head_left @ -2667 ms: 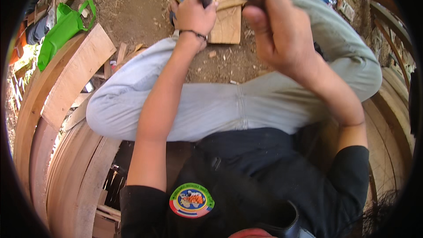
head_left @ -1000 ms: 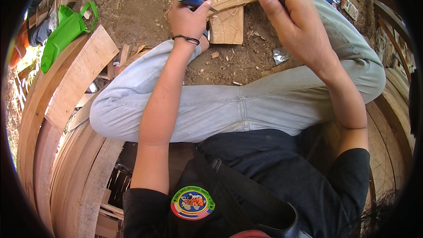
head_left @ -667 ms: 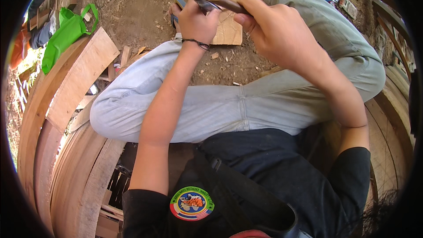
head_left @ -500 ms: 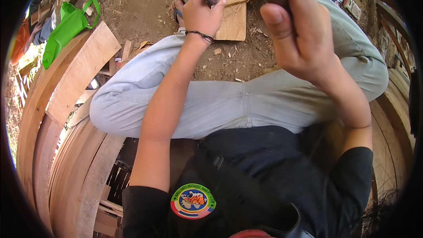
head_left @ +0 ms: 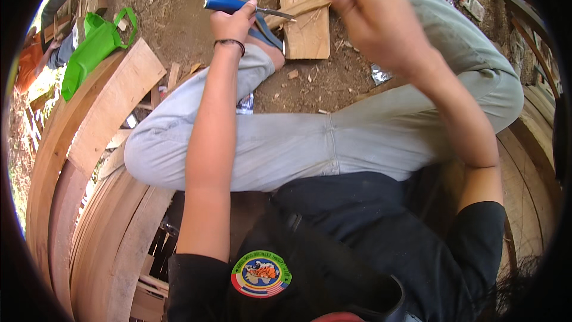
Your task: The person uses a chisel and hammer to carve a slot into a small piece of wood, then fits two wooden pieces together to form a cross shape and hammers them into place.
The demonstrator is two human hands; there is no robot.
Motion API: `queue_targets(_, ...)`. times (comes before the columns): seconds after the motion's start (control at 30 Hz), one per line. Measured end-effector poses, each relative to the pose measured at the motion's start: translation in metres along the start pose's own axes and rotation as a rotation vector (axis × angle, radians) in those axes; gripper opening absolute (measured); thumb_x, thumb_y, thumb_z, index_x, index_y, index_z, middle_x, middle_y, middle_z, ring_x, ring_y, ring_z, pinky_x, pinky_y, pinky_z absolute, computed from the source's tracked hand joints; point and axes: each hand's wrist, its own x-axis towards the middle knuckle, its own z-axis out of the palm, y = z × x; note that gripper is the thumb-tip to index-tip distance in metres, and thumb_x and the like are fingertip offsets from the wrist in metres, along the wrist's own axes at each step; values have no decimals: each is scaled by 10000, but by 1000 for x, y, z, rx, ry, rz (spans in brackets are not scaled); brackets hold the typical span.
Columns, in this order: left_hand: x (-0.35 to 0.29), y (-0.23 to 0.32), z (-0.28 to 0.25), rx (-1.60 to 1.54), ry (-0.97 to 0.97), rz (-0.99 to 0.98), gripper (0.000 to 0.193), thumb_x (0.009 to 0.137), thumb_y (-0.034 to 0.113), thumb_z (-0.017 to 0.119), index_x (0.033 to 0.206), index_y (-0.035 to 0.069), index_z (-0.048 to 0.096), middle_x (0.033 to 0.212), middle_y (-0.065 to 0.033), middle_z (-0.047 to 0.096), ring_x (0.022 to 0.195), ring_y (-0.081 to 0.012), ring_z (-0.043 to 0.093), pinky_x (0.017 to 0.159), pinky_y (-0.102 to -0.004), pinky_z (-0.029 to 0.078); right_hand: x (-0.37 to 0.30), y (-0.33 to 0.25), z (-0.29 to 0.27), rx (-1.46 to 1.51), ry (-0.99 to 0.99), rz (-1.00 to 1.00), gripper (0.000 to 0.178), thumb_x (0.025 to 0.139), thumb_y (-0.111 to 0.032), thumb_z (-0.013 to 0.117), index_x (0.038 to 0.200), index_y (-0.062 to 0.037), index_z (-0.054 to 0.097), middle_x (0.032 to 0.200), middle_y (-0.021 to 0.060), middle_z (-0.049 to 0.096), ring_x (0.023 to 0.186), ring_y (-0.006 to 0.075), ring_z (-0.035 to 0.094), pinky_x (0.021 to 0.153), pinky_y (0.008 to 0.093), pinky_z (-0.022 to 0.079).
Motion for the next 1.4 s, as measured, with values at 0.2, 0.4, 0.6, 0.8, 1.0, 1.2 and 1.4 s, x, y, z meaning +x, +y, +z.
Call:
queue_targets(0.2, -14, 13, 1, -56, 9, -59, 219, 814, 20, 732, 965, -81, 609, 985, -168, 655, 835, -243, 683, 755, -337, 607, 13, -2, -30, 150, 6, 60, 145, 957, -151, 530, 910, -16, 501, 741, 181, 532, 677, 369, 563, 595, 409, 426)
queue_targets(0.4, -24, 22, 20, 259, -43, 182, 213, 770, 70, 786, 891, -66, 673, 838, -94, 674, 741, -155, 651, 656, -267, 562, 6, 5, -18, 189, -31, 49, 115, 936, -138, 552, 931, -29, 514, 739, 199, 543, 678, 391, 578, 573, 436, 431)
queue_targets(0.6, -26, 5, 17, 361, -11, 288, 226, 757, 120, 808, 888, -22, 692, 792, -59, 687, 687, -119, 631, 631, -252, 508, 3, 2, -16, 197, -57, 62, 112, 933, -133, 558, 946, -32, 514, 687, 191, 535, 619, 397, 582, 535, 441, 427)
queue_targets(0.8, -41, -5, 31, 373, 31, 495, 270, 705, 183, 815, 853, 40, 640, 844, -102, 695, 767, -253, 685, 732, -342, 525, 2, -8, -20, 223, -50, -12, 146, 942, -177, 554, 927, -36, 518, 670, 177, 555, 595, 399, 586, 525, 462, 431)
queue_targets(1.0, -55, 0, 42, 505, -8, 678, 340, 704, 196, 801, 866, 60, 535, 787, -91, 636, 907, -310, 562, 841, -403, 442, -11, -16, -2, -74, -244, -35, 163, 923, -222, 588, 949, -85, 503, 607, 146, 562, 561, 365, 596, 509, 479, 452)
queue_targets(1.2, -44, -18, 42, 446, -42, 643, 262, 714, 178, 731, 921, 79, 604, 856, -116, 674, 935, -397, 566, 933, -522, 387, -10, -37, -12, 93, 31, -209, 198, 897, -246, 609, 970, -90, 511, 641, 127, 632, 574, 344, 642, 480, 448, 503)
queue_targets(1.4, -42, 2, 46, 432, 32, 650, 278, 708, 180, 746, 931, 87, 609, 810, -128, 675, 838, -405, 609, 973, -499, 393, -12, -32, -12, -162, -74, -35, 207, 900, -269, 582, 968, -87, 511, 621, 149, 632, 551, 364, 639, 480, 480, 503)
